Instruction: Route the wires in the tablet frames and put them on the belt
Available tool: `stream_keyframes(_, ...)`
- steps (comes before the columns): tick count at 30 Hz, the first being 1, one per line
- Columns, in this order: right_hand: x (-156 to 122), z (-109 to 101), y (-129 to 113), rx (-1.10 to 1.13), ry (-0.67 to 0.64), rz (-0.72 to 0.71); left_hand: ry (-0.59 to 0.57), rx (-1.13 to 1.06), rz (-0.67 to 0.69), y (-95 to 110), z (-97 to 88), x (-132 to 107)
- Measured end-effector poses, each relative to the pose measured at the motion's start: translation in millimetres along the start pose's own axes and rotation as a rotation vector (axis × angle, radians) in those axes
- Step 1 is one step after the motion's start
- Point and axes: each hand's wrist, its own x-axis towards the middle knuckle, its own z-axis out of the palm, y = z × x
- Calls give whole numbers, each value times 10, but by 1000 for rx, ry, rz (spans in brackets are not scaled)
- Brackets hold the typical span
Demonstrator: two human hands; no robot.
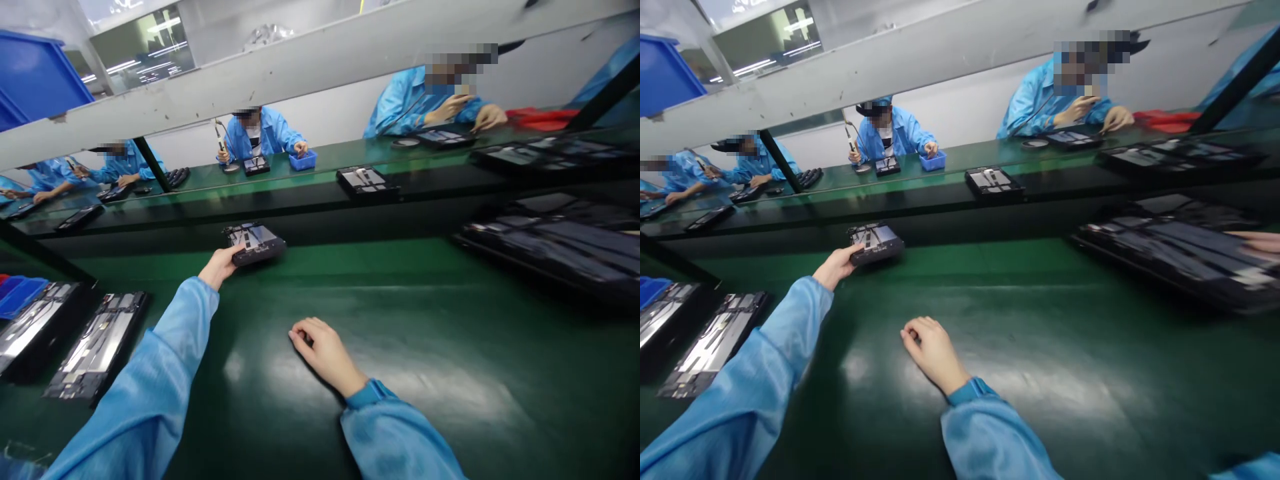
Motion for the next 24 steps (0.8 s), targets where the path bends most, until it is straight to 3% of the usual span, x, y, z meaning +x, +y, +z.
stream_keyframes(3, 7, -38, 1, 99, 103, 37, -111, -47, -30, -290, -331, -714)
stream_keyframes(4, 11, -47, 7, 121, 155, 58, -192, -57, -36, -437, -483, -1001)
stream_keyframes(8, 18, -50, 48, 151, 333, 141, -315, -13, -151, -1040, -1046, -2139)
stream_keyframes(11, 13, -29, 11, 110, 329, 138, -396, 90, -241, -1260, -1284, -2695)
stream_keyframes(14, 16, 22, -125, 62, 238, 74, -367, 495, -143, -1218, -1417, -2881)
stream_keyframes(17, 66, 141, -300, 3, 108, 13, -210, 979, 179, -1033, -1435, -2826)
stream_keyframes(19, 138, 250, -405, -51, 31, -11, -194, 1195, 325, -894, -1344, -2728)
stream_keyframes(24, 372, 441, -616, -268, -132, -15, -310, 1556, 460, -688, -932, -2475)
